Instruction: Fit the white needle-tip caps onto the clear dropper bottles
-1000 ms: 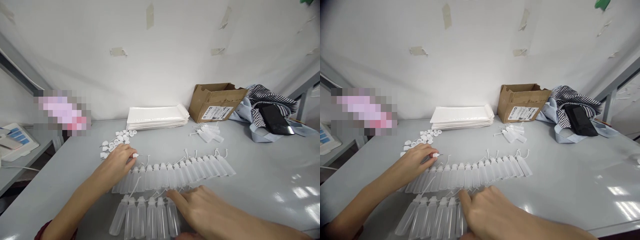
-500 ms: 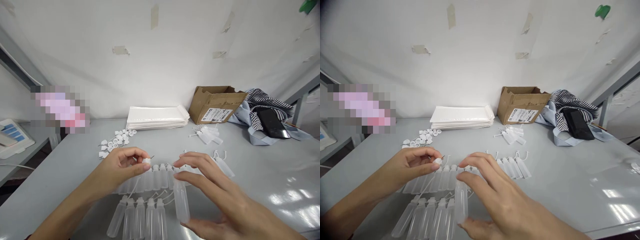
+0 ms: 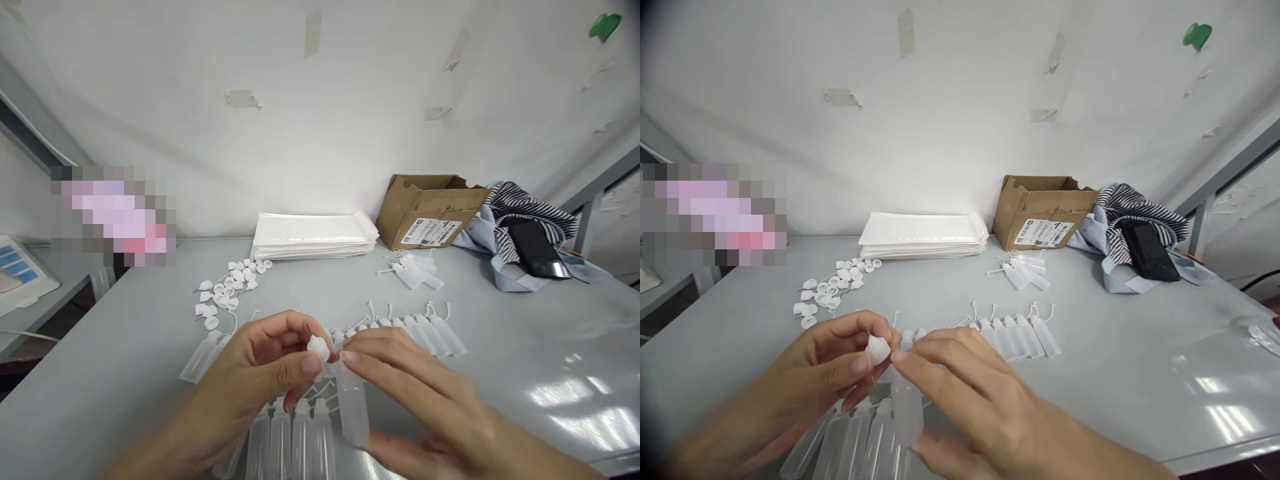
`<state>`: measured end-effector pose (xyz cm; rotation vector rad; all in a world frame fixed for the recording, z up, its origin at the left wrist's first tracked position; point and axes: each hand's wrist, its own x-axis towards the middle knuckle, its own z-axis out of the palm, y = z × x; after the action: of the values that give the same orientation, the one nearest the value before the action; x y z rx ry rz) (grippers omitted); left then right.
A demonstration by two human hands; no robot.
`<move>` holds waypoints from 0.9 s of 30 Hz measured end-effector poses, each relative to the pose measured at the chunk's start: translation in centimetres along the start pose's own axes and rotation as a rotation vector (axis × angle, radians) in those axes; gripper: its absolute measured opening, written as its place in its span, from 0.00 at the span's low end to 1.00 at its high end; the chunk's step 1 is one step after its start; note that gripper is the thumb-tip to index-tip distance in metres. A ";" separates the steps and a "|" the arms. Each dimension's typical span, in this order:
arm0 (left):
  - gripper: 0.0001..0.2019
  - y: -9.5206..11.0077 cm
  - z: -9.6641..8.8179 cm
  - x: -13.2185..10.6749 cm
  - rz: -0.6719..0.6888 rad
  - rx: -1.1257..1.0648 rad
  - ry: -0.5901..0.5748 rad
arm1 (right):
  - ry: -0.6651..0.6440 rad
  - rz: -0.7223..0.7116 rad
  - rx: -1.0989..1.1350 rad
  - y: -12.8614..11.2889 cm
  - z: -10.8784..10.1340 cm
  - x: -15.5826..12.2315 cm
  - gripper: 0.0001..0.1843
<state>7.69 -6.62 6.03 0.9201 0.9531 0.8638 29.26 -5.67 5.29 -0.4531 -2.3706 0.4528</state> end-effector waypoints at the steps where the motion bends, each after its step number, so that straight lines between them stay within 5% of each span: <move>1: 0.13 -0.1 0.1 0.0 0.011 -0.011 0.013 | 0.010 0.018 0.060 0.0 0.1 0.0 0.29; 8: 0.11 -1.0 0.2 0.2 0.033 -0.077 -0.031 | -0.045 0.121 0.330 -0.4 0.3 0.1 0.32; 18: 0.12 -1.5 0.1 -0.1 -0.004 -0.037 0.000 | 0.034 0.012 0.313 -0.1 0.2 0.6 0.27; 27: 0.13 -0.8 -1.1 0.5 0.079 0.080 -0.098 | -0.083 0.060 0.263 0.5 -0.5 0.0 0.25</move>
<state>7.03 -6.15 4.81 1.0654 0.8766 0.8444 29.68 -5.11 5.45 -0.3899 -2.3367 0.8131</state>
